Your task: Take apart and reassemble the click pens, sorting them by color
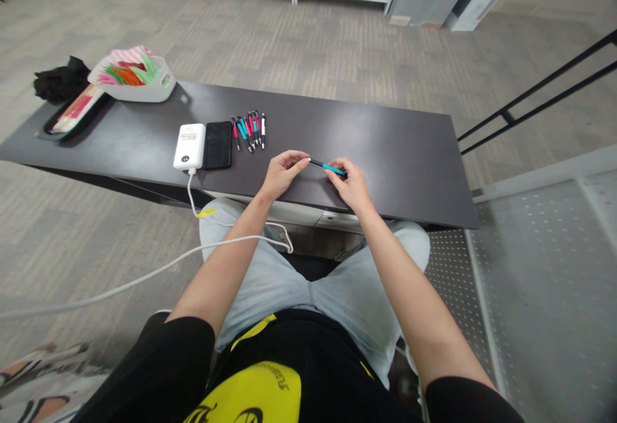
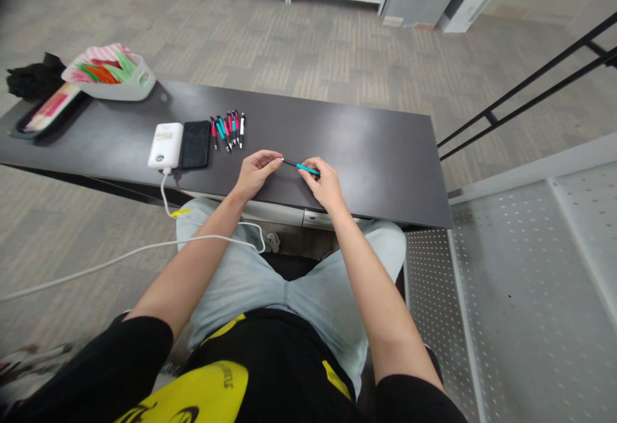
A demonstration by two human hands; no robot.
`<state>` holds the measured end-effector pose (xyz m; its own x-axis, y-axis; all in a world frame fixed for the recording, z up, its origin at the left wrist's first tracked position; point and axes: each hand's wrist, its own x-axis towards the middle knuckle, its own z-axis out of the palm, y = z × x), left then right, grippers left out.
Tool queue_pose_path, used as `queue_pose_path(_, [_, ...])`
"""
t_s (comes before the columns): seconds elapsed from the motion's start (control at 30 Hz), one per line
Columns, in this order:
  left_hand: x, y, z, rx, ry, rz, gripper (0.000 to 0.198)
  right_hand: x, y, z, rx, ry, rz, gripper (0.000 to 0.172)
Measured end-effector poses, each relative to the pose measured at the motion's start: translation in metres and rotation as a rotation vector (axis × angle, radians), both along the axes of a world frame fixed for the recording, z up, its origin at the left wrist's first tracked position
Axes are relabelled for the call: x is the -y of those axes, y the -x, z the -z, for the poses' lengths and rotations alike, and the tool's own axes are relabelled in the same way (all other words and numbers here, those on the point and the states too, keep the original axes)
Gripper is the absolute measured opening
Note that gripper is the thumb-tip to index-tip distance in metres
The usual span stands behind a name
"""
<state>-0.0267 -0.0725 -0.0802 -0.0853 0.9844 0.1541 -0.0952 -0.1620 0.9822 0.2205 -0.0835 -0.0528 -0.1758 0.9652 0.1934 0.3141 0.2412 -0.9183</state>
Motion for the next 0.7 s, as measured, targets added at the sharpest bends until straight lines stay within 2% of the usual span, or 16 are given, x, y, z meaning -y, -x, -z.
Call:
queue_pose_path(0.2, [-0.0022, 0.0013, 0.0002, 0.043, -0.001, -0.004, 0.069, -0.0026, -0.0015, -0.0016, 0.054, -0.037, -0.004, 0.023])
queue_pose_path(0.33, [-0.0022, 0.0033, -0.0033, 0.079, 0.008, 0.06, 0.075, -0.0037, -0.001, -0.0009, 0.041, -0.034, -0.038, 0.029])
queue_pose_path(0.47, [-0.0024, 0.0007, -0.004, 0.079, 0.009, 0.043, 0.082, -0.0027, 0.0, -0.0034, 0.043, -0.005, -0.031, 0.032])
queue_pose_path(0.6, [-0.004, -0.0024, -0.0003, 0.023, 0.017, 0.011, 0.077, -0.002, 0.0015, -0.0068, 0.039, -0.001, -0.03, 0.034])
queue_pose_path(0.7, [-0.0044, -0.0018, 0.002, 0.002, 0.009, 0.019, 0.074, -0.0011, 0.0018, -0.0067, 0.032, 0.01, -0.021, 0.029])
